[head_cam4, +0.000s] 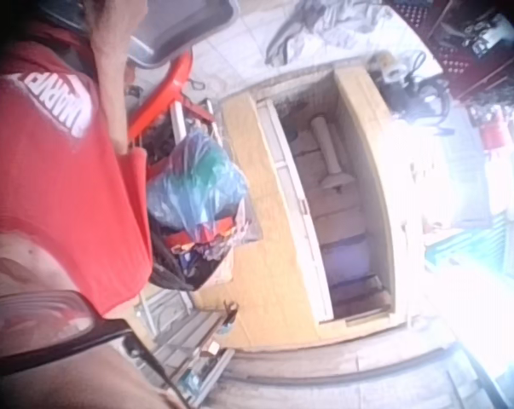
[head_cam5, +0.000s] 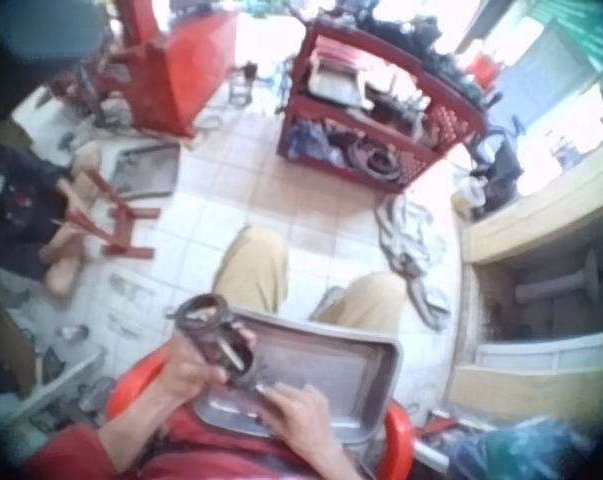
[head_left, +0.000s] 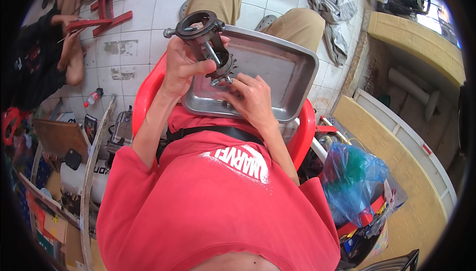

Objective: The person sits on a red chair and assembles a mechanical component, likely a carburetor, using small metal parts and screws. They manipulate the parts over a metal tray, inserting pins and tightening screws by hand. The person occasionally looks around the workshop before returning to the assembly task.

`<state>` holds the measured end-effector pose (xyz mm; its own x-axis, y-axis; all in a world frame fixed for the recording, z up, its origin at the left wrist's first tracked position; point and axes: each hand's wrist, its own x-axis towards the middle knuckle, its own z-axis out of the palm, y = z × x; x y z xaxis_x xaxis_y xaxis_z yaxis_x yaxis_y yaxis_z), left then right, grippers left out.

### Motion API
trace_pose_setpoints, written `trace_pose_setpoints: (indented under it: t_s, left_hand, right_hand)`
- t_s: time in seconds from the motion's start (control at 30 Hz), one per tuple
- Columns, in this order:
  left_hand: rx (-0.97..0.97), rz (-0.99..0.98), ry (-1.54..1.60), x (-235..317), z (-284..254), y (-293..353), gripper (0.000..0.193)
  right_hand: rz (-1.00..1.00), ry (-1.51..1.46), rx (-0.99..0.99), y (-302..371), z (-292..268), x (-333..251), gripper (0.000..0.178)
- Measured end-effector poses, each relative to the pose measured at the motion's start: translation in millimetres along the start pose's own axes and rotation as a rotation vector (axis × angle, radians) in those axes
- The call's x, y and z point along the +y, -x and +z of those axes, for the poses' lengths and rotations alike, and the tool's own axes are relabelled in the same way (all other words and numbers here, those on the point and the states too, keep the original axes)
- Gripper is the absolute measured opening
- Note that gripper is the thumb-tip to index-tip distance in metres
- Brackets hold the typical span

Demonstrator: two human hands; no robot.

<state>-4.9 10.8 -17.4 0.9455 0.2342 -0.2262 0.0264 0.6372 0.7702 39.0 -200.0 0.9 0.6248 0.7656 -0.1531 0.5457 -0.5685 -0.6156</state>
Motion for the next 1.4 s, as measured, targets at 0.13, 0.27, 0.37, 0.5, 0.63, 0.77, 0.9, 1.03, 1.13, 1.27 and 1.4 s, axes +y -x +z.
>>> trace_pose_setpoints:
  t_s: [0.13,0.27,0.37,0.5,0.63,0.77,0.9,1.03,1.13,1.27,1.4]
  left_hand:
    - [-0.031,0.079,0.049,-2.7,-8.7,-0.2,0.089]
    - [-0.077,0.033,0.100,-7.3,-10.6,3.2,0.090]
    - [-0.085,0.031,0.099,-10.6,-8.2,5.7,0.089]
    - [-0.084,0.099,-0.188,-7.2,-6.2,2.3,0.079]
    - [-0.171,0.254,-0.292,-2.1,6.1,-3.2,0.068]
    - [-0.182,0.265,-0.420,-2.7,9.7,-1.3,0.060]
    - [-0.236,0.202,-0.400,-7.2,6.3,-0.1,0.064]
    - [-0.229,0.186,-0.394,-5.9,7.7,0.6,0.062]
    - [-0.228,0.187,-0.411,-4.6,8.4,0.2,0.062]
    - [-0.239,0.168,-0.402,-4.9,8.7,0.8,0.062]
    - [-0.259,0.158,-0.426,-4.9,8.9,0.9,0.062]
  right_hand:
    - [0.013,0.019,0.017,-0.4,19.8,1.5,0.023]
    - [0.016,0.071,-0.038,-5.4,21.6,1.5,0.024]
    - [0.106,0.000,-0.075,-2.6,5.7,3.1,0.028]
    - [0.271,-0.319,0.158,7.5,-23.4,21.6,0.022]
    - [0.288,-0.606,0.380,8.2,-56.9,16.9,0.024]
    - [0.056,-0.976,0.435,-1.9,-84.0,-27.5,0.023]
    - [-0.014,-0.872,0.348,-8.3,-85.8,-31.6,0.026]
    - [-0.028,-0.764,0.310,-6.4,-85.6,-25.3,0.028]
    - [-0.021,-0.719,0.276,-1.8,-88.4,-20.6,0.026]
    - [-0.011,-0.689,0.218,0.3,-91.9,-14.7,0.024]
    - [0.134,-0.740,0.307,-3.5,-92.6,-21.6,0.025]
